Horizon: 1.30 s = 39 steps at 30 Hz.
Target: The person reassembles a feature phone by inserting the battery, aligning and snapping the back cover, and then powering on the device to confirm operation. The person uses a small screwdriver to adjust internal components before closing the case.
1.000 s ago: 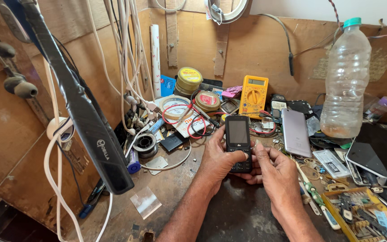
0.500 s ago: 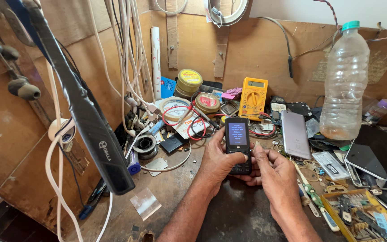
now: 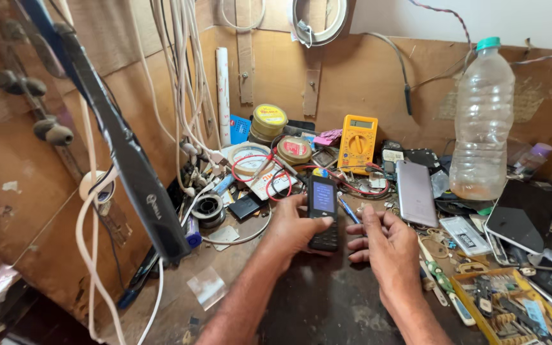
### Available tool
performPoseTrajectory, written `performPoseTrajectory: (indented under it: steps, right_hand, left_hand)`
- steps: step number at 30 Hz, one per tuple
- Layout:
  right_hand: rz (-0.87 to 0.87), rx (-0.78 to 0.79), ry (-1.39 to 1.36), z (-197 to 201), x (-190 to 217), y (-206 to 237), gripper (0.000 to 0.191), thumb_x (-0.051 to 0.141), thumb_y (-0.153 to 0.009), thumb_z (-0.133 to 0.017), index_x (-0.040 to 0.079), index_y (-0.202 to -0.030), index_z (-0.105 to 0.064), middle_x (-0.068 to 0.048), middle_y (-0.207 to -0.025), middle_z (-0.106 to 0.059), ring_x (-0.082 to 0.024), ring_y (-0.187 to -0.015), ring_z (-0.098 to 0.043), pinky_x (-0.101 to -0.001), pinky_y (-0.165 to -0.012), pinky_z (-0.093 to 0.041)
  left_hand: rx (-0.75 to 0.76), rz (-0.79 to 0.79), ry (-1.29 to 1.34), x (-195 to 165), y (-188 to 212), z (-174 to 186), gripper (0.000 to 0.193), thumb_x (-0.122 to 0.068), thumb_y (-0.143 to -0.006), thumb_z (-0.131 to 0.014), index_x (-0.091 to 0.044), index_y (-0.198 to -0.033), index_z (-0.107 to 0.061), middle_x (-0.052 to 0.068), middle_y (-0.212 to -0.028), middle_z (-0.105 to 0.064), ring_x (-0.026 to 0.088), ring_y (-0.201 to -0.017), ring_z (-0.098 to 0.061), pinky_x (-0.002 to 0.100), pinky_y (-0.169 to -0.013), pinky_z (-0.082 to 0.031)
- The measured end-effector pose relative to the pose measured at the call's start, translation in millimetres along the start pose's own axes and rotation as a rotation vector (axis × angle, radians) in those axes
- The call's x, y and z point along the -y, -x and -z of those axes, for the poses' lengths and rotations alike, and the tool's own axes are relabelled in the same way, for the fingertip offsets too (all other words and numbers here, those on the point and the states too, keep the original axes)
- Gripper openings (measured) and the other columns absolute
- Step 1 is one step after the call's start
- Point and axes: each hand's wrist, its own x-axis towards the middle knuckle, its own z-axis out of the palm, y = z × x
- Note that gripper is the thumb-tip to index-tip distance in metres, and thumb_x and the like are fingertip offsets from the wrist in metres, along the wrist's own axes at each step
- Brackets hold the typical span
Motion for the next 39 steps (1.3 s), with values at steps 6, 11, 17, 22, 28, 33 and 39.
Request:
performPoseTrajectory:
  steps: [6,11,17,22,28,33,39]
  right_hand:
    - [-0.012,-0.008,0.068,-3,5,4,0.040,0.035,-0.101,-0.057,-0.003,-0.103,-0.069,-0.014,-0.085,-0.073,-0.015,-0.062,-0.066,-0.0290,-0.050,-0.056]
    - [0.014,-0.004,0.069,-2,2,4,0.040,0.035,-0.101,-0.058,-0.003,-0.104,-0.070,-0.014,-0.083,-0.074,-0.016,-0.062,-0.067,-0.0290,-0.050,-0.056]
    - [0.048,0.000,0.065,0,-3,2,0.040,0.035,-0.101,-0.058,-0.002,-0.105,-0.071,-0.014,-0.083,-0.074,-0.015,-0.062,-0.066,-0.0286,-0.050,-0.055]
    - [0.065,-0.007,0.008,11,13,10,0.039,0.033,-0.103,-0.055,-0.003,-0.109,-0.068,-0.015,-0.089,-0.074,-0.018,-0.066,-0.068,-0.0314,-0.053,-0.057]
    - [0.064,0.040,-0.117,50,48,50,0.041,0.033,-0.107,-0.050,-0.004,-0.114,-0.065,-0.017,-0.094,-0.073,-0.022,-0.074,-0.068,-0.0358,-0.062,-0.058]
    - [0.121,0.123,-0.126,88,71,82,0.044,0.035,-0.110,-0.044,-0.004,-0.120,-0.062,-0.022,-0.103,-0.071,-0.026,-0.084,-0.070,-0.0394,-0.067,-0.059]
    - [0.292,0.101,0.274,133,83,88,0.067,0.030,-0.102,-0.052,0.006,-0.162,-0.036,-0.026,-0.128,-0.063,-0.038,-0.089,-0.066,-0.0541,-0.068,-0.061]
  left_hand:
    - [-0.270,0.039,-0.610,-13,16,17,0.040,-0.022,-0.061,-0.095,-0.002,-0.091,-0.078,0.009,-0.086,-0.078,0.019,-0.081,-0.075,0.033,-0.072,-0.057]
    - [-0.242,0.057,-0.686,-12,20,22,0.041,-0.034,-0.066,-0.088,-0.003,-0.091,-0.080,0.014,-0.087,-0.080,0.025,-0.081,-0.078,0.039,-0.076,-0.060]
    - [-0.369,-0.178,-0.841,-14,40,25,0.057,-0.040,-0.074,-0.088,0.001,-0.109,-0.070,0.019,-0.103,-0.072,0.032,-0.102,-0.067,0.046,-0.091,-0.054]
    - [-0.400,-0.169,-0.658,-40,89,30,0.045,-0.038,-0.085,-0.076,-0.003,-0.113,-0.071,0.015,-0.094,-0.076,0.026,-0.089,-0.071,0.041,-0.081,-0.055]
    - [-0.452,-0.283,-0.433,-48,145,20,0.035,-0.029,-0.085,-0.071,-0.007,-0.113,-0.073,0.007,-0.091,-0.078,0.019,-0.083,-0.073,0.034,-0.072,-0.056]
    - [-0.412,-0.537,-0.650,-28,135,18,0.043,-0.027,-0.093,-0.071,0.000,-0.125,-0.063,0.017,-0.121,-0.067,0.032,-0.115,-0.062,0.046,-0.093,-0.049]
    - [-0.364,-0.643,-0.771,0,126,14,0.057,-0.030,-0.094,-0.072,0.003,-0.135,-0.050,0.025,-0.138,-0.050,0.041,-0.132,-0.044,0.051,-0.108,-0.038]
